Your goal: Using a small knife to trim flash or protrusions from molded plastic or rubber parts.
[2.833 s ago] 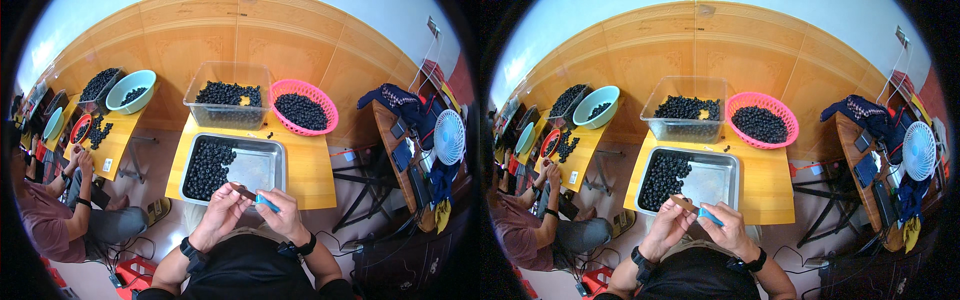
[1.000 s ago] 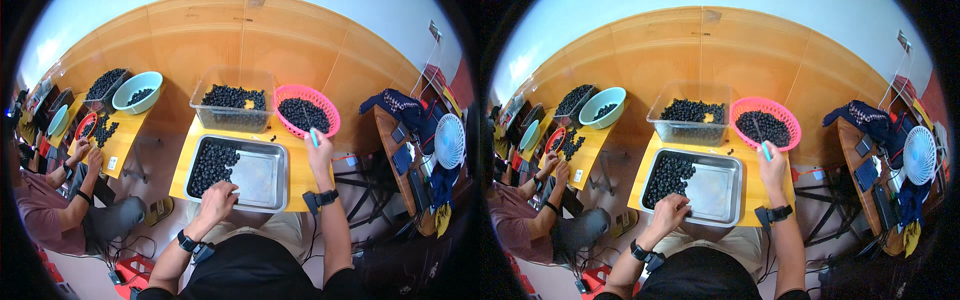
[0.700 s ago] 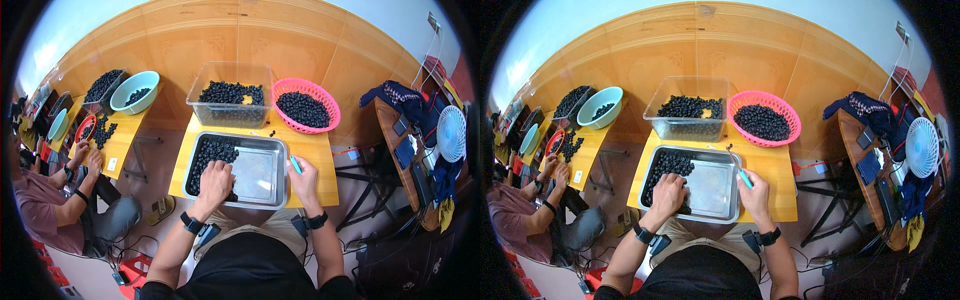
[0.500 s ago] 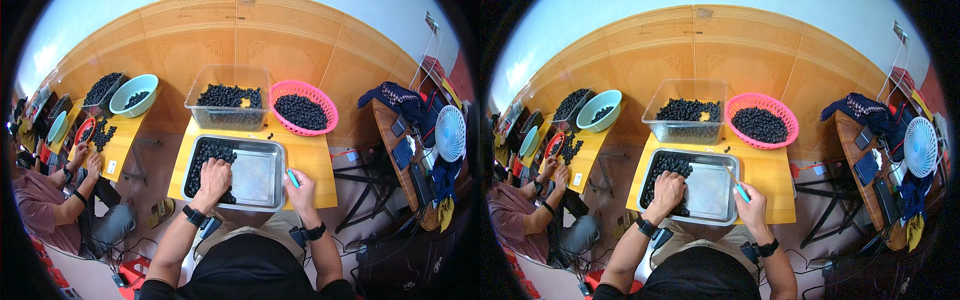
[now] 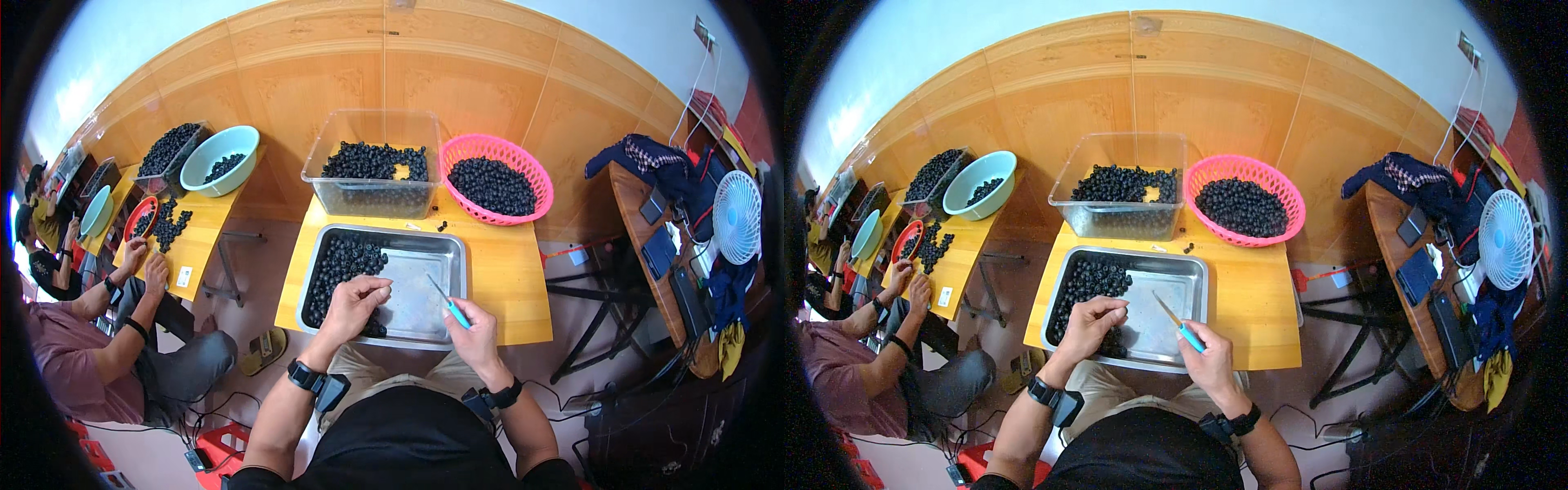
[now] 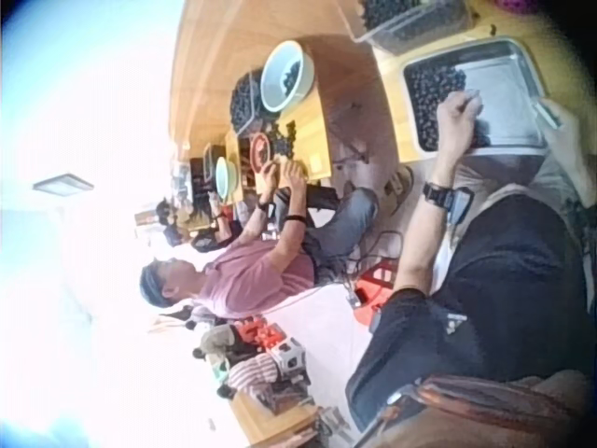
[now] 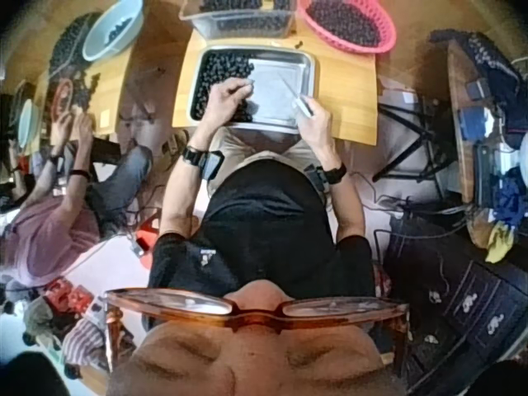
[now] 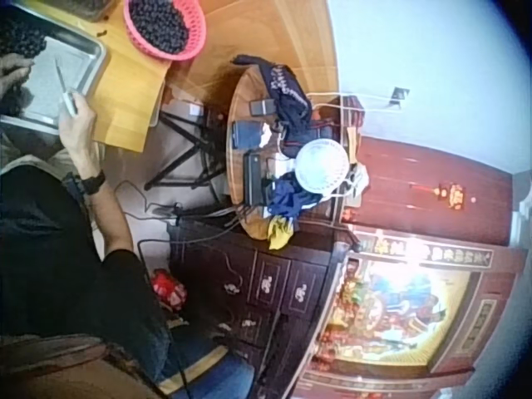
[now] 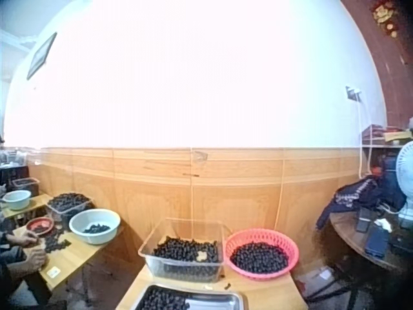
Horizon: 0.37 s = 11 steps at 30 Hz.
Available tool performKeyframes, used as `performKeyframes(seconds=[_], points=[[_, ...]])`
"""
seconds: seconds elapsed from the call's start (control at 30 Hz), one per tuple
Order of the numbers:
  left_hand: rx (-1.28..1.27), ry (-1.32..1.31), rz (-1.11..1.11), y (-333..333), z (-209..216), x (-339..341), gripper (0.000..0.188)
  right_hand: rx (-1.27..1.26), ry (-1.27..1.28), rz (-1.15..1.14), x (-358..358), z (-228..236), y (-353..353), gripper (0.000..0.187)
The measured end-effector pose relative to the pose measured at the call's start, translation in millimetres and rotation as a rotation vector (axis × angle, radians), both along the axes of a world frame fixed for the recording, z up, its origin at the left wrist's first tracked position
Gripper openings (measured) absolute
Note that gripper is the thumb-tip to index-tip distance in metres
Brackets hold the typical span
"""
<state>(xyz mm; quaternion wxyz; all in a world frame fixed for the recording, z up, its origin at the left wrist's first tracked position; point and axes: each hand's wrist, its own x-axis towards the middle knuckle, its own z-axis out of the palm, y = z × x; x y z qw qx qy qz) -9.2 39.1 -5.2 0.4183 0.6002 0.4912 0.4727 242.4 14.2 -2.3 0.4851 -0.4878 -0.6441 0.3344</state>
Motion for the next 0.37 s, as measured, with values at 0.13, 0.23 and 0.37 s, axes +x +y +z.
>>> performKeyframes(seconds=[0.13, 0.23, 0.37], points=[[-0.271, -0.600, -0.029, -13, -2, 9, 0.022, 0.025, -0.006, 0.058, -12, 13, -5, 0.027], [-0.337, -0.815, -0.065, -19, 0, 14, 0.021, 0.014, -0.011, 0.102, -16, 14, -7, 0.026], [-0.369, -0.986, -0.092, -26, 2, 15, 0.022, 0.022, -0.020, 0.127, -20, 11, -6, 0.026]])
